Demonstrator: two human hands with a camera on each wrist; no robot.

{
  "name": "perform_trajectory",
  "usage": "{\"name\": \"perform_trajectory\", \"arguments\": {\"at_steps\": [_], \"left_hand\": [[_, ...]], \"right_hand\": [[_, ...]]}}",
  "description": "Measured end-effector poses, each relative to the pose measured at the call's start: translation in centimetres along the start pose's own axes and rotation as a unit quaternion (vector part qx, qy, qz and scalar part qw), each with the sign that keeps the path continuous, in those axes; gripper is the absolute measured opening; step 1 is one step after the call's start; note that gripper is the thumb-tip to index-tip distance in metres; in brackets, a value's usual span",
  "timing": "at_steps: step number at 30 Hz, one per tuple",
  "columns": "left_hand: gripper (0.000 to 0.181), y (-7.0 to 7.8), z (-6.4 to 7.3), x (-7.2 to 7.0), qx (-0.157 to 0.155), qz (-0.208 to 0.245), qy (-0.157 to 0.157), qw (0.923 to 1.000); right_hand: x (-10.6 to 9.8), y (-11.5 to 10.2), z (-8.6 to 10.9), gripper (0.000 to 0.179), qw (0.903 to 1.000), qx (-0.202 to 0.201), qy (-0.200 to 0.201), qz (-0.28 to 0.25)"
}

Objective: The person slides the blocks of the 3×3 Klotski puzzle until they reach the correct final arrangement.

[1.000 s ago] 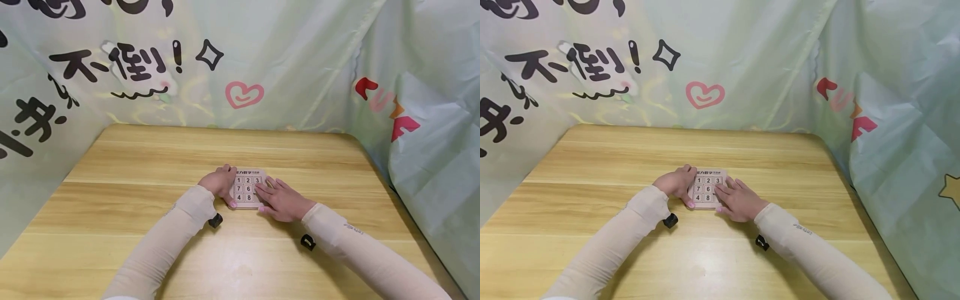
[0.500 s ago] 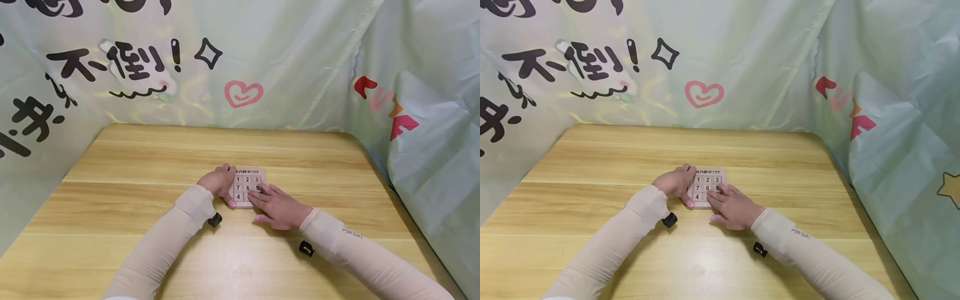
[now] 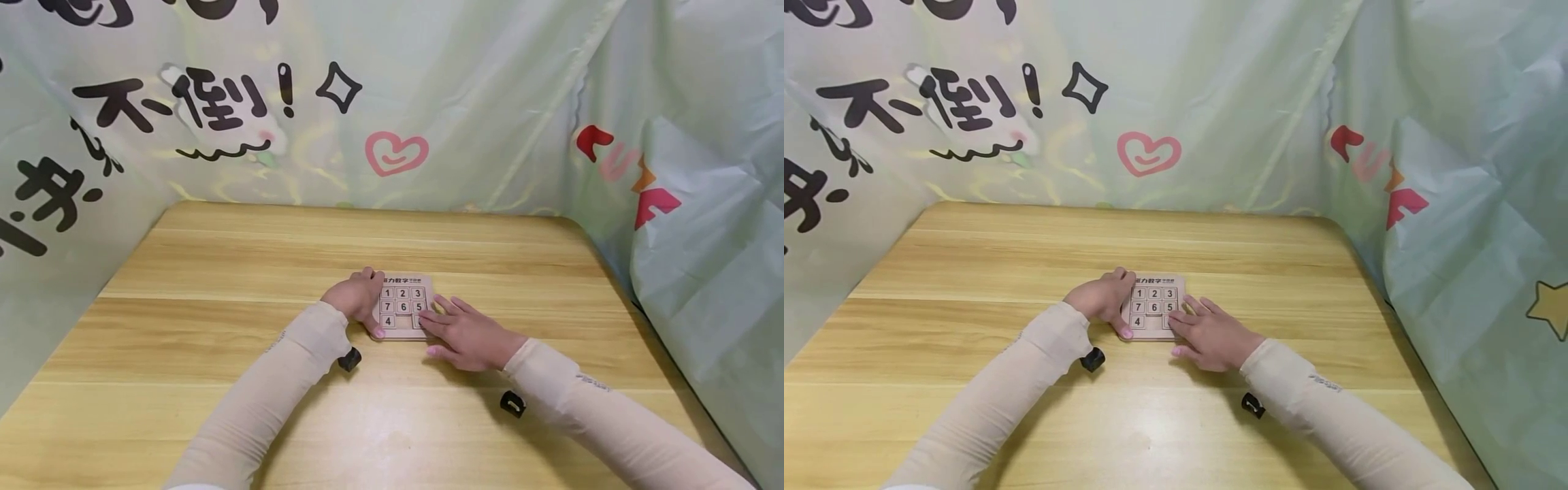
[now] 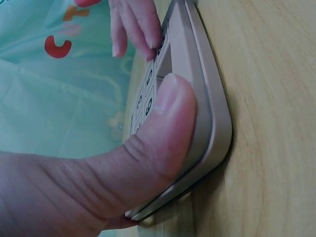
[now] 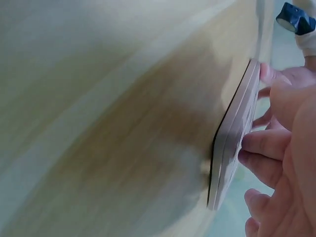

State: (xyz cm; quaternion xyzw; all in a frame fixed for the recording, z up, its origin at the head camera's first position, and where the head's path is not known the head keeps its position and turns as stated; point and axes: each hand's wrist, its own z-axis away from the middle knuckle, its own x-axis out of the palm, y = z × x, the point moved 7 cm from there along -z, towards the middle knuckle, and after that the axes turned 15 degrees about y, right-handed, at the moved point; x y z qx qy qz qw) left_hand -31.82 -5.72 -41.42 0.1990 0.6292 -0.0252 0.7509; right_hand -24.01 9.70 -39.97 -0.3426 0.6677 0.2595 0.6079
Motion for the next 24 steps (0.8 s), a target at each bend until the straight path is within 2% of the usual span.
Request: {"name": "perform_trajectory", "arguments": {"at_steps": [11, 17, 24], "left_hand": [[0.104, 0.1, 0.0, 0.0, 0.002, 0.0, 0.0, 1.0], [0.106, 0.0, -0.1, 0.2, 0.001, -0.001, -0.001, 1.0], [0.111, -0.1, -0.2, 0.2, -0.003, -0.002, -0.004, 1.0]], "right_hand": [[1.1, -2.5, -2.5, 0.06, 0.9993, -0.038, 0.001, -0.007], [1.1, -2.0, -2.4, 0.06, 0.9994, -0.033, -0.009, 0.0], [0.2, -1.1, -2.0, 0.055, 0.9997, -0.014, -0.019, 0.007]]}}
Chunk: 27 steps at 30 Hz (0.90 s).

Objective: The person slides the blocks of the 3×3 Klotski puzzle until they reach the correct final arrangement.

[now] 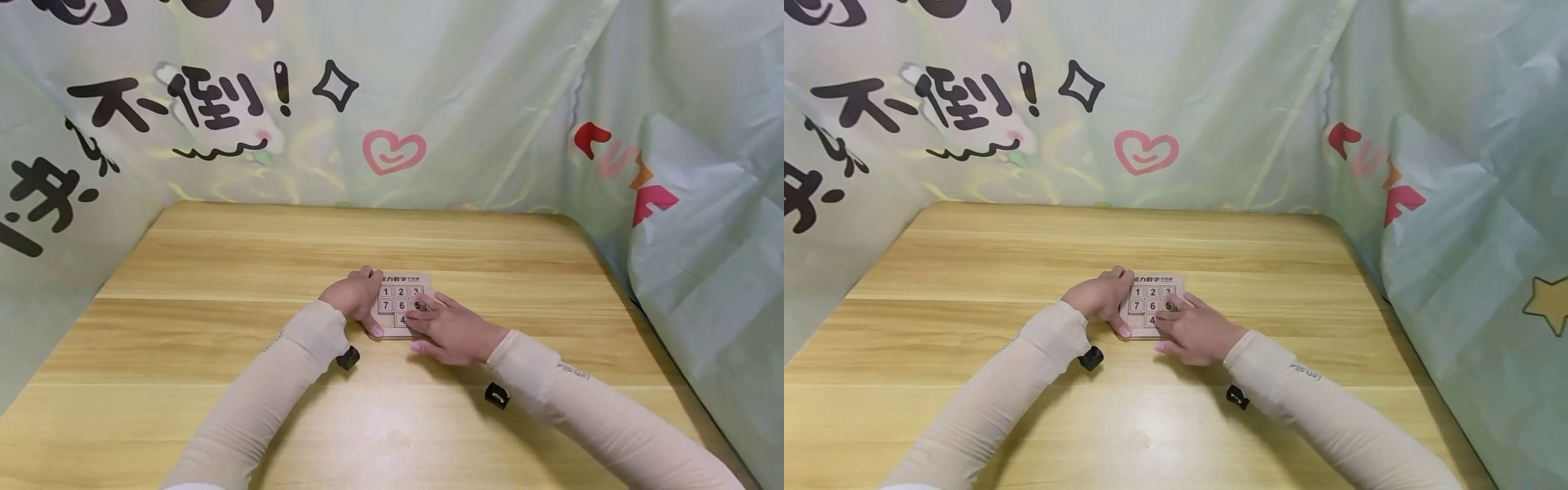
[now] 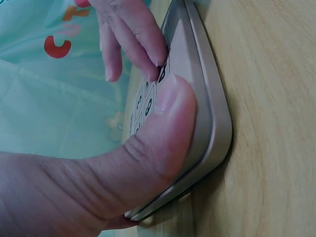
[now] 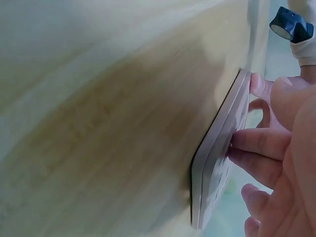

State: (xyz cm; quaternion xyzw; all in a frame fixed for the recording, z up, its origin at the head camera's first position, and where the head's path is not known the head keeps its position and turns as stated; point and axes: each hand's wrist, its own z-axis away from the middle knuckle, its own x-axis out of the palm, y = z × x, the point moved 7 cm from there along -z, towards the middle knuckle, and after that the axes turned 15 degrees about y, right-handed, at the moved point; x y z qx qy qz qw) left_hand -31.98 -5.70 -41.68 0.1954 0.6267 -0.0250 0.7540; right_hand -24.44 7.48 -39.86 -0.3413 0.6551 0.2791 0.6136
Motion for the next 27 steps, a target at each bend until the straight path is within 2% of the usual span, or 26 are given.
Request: {"name": "perform_trajectory", "arguments": {"at_steps": [7, 12, 17, 23, 27], "left_hand": [[0.109, 0.1, 0.2, -0.2, 0.011, -0.005, 0.001, 0.9999], [0.109, 0.3, 0.2, -0.3, 0.018, -0.011, 0.001, 0.9998], [0.11, 0.3, 0.2, -0.1, 0.017, -0.006, 0.001, 0.9998], [0.109, 0.2, 0.1, -0.2, 0.009, -0.005, 0.002, 0.9999], [0.109, 0.1, 0.1, -0.1, 0.002, 0.0, -0.002, 1.0]], "right_hand": [[0.2, -0.4, -1.7, 0.058, 0.9998, -0.017, 0.013, 0.003], [0.6, -0.4, -2.7, 0.058, 0.9998, -0.015, 0.01, 0.004], [0.9, -0.6, -2.5, 0.059, 1.0, -0.006, -0.001, 0.003], [0.7, -1.5, -1.7, 0.059, 0.9997, -0.023, -0.008, -0.002], [0.5, -1.2, -1.3, 0.058, 0.9998, -0.02, -0.004, -0.007]]}}
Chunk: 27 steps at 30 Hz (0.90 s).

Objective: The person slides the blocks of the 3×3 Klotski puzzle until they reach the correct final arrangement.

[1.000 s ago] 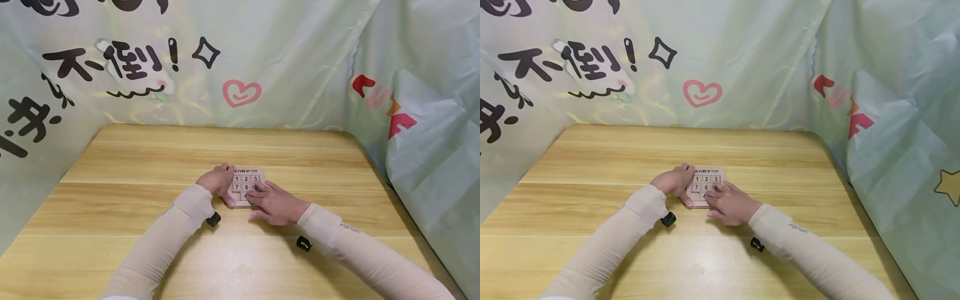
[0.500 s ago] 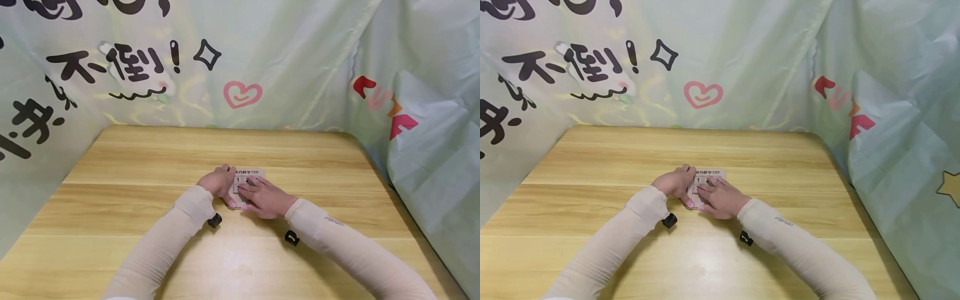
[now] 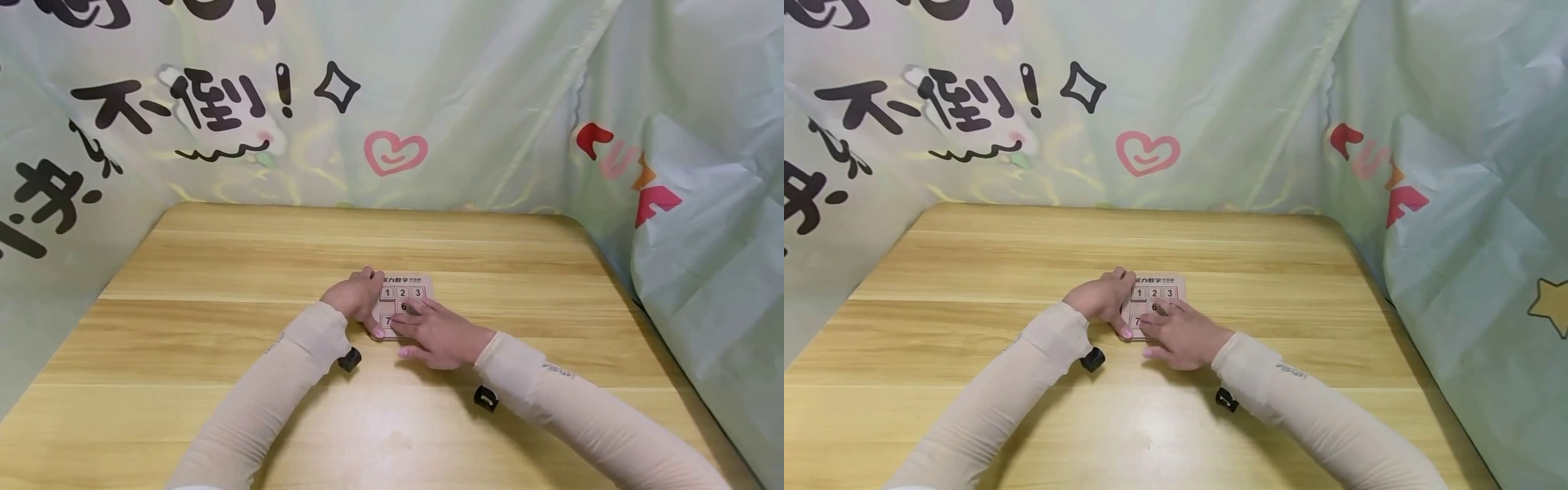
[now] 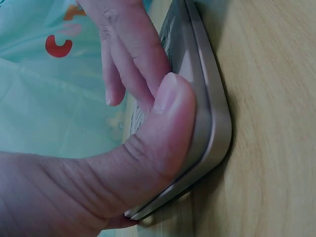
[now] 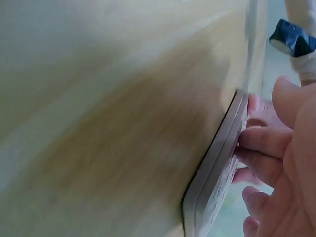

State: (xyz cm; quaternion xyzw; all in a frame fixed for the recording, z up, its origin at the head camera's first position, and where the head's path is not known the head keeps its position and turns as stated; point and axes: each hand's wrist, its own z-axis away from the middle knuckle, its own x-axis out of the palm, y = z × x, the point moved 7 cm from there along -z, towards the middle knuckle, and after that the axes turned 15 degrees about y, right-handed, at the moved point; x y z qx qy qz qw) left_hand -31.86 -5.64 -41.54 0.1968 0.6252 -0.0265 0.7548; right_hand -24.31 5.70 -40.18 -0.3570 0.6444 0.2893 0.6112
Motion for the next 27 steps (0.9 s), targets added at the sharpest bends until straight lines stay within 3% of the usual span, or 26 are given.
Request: {"name": "perform_trajectory", "arguments": {"at_steps": [6, 16, 27], "left_hand": [[0.108, 0.0, 0.1, 0.0, -0.005, 0.011, 0.001, 0.9999], [0.109, 0.3, -0.1, 0.2, 0.021, -0.019, -0.005, 0.9996], [0.112, -0.1, -0.1, 0.1, 0.004, -0.014, 0.002, 0.9999]], "right_hand": [[-0.2, 1.6, 0.1, 0.057, 0.9991, 0.038, 0.018, 0.007], [0.6, 0.6, -1.3, 0.06, 0.9997, 0.023, 0.006, -0.006], [0.3, 0.4, 1.1, 0.063, 0.9998, 0.02, -0.005, 0.007]]}}
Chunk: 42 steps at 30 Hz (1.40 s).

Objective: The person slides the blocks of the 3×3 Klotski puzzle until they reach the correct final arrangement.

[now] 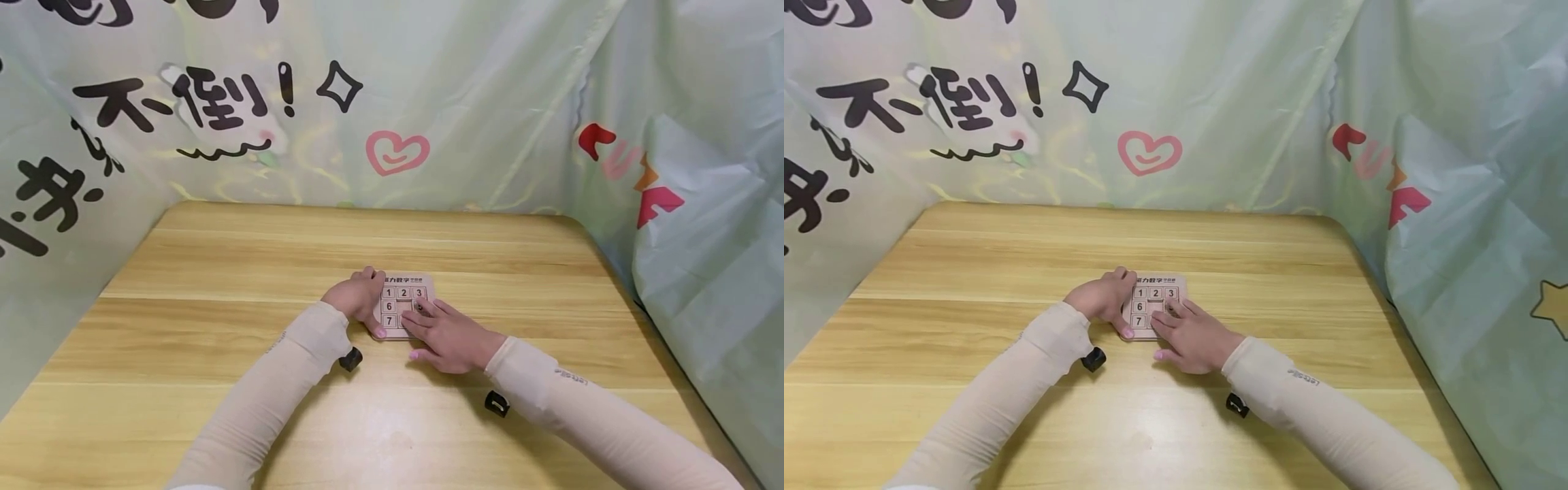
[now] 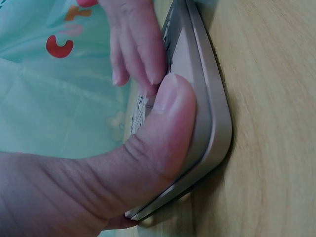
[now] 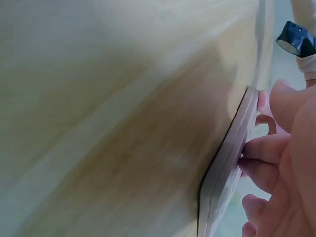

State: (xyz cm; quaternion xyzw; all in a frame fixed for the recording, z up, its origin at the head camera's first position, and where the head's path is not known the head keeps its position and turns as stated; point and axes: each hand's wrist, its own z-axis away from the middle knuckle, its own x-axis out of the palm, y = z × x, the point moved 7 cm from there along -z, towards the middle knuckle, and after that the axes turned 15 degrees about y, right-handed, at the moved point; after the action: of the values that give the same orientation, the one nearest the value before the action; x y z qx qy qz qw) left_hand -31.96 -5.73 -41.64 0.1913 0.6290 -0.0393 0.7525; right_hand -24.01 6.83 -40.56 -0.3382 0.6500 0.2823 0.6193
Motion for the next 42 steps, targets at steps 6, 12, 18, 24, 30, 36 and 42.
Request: {"name": "perform_trajectory", "arguments": {"at_steps": [6, 12, 18, 24, 30, 36, 42], "left_hand": [[0.111, 0.0, 0.0, 0.0, 0.008, -0.005, -0.002, 0.9999], [0.113, 0.1, 0.0, 0.0, 0.009, -0.006, 0.0, 0.9999], [0.11, 0.3, 0.0, 0.0, 0.014, -0.005, 0.0, 0.9999], [0.112, 0.3, 0.1, 0.0, 0.015, -0.001, 0.001, 0.9999], [0.111, 0.2, 0.1, -0.1, 0.01, 0.002, 0.002, 0.9999], [0.113, 0.0, 0.0, 0.1, 0.005, 0.004, 0.003, 1.0], [0.113, 0.1, 0.1, 0.0, 0.011, -0.001, -0.002, 0.9999]], "right_hand": [[0.3, 0.5, -0.1, 0.067, 0.9999, 0.007, 0.007, 0.005], [0.5, 1.4, -0.9, 0.068, 0.9996, 0.023, 0.005, 0.012], [0.7, 1.1, -1.0, 0.069, 0.9998, 0.02, -0.002, 0.008], [0.7, -0.7, -0.9, 0.066, 0.9993, -0.032, 0.016, 0.002], [-0.1, -0.4, -0.3, 0.062, 0.9997, -0.02, 0.011, -0.001], [-0.6, 0.6, 0.1, 0.059, 0.9998, -0.01, 0.016, -0.001], [-0.1, 0.1, -1.6, 0.064, 0.9995, -0.018, 0.025, -0.006]]}}
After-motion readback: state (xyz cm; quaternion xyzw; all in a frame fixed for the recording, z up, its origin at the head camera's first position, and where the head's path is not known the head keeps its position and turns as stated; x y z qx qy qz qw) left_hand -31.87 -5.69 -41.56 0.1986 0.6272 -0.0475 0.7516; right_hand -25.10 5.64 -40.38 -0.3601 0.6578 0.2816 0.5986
